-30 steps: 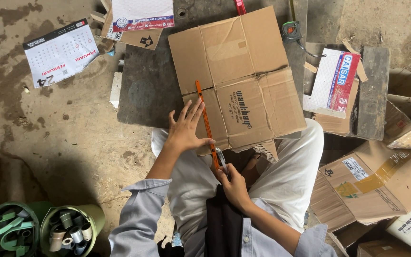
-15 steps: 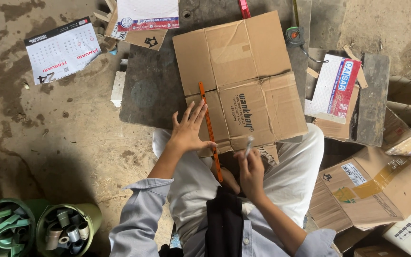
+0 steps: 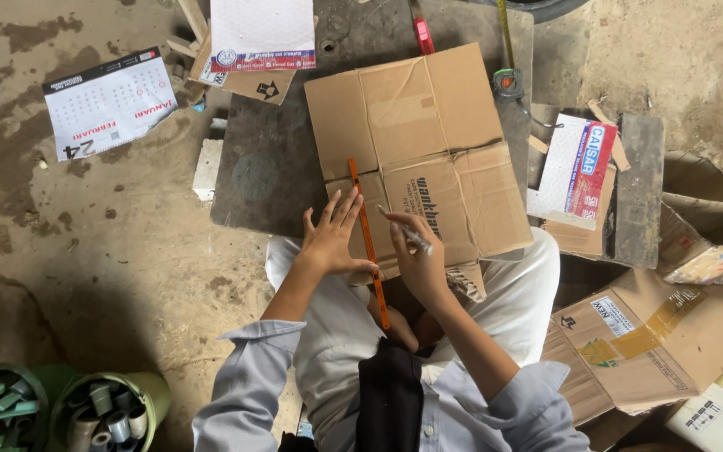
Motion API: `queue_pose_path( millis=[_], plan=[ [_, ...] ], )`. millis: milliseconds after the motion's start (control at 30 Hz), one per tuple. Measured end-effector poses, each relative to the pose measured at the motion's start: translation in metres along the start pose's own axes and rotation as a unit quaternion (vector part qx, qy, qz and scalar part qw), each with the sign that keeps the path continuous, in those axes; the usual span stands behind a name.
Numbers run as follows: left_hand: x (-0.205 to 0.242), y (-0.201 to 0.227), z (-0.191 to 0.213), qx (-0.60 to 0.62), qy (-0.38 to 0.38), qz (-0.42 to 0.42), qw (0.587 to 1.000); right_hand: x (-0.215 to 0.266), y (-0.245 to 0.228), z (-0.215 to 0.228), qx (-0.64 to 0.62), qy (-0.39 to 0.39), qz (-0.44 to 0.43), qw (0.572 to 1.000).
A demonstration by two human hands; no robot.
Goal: The person measures a flattened cardboard box using a tape measure and marks it with a pen. They then use a ruler to draw straight lines on the cardboard.
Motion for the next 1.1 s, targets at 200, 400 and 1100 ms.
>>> queue_pose_path(
  millis=[200, 400, 1100],
  plan=[
    [0.003, 0.000, 0.000, -0.002, 0.003, 0.001, 1.000, -0.005, -0.003, -0.010, 0.018, -0.010, -0.033, 0.999],
    [0.003, 0.001, 0.001, -0.006, -0.003, 0.009, 1.000, -0.021, 0.007, -0.012, 0.037, 0.008, -0.011, 0.999],
    [0.008, 0.006, 0.008, 0.021, -0.015, 0.015, 1.000, -0.084, -0.005, -0.040, 0.196, -0.059, 0.122, 0.971]
  ],
)
Point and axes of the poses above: each hand's wrist, its own x-axis away from the middle knuckle, its own z-axis out of the back of the hand, y = z × x, the point moved 8 cm from there along -x, towards the middle knuckle, and after that the axes turned 4 degrees about y, right-handed, at the moved point
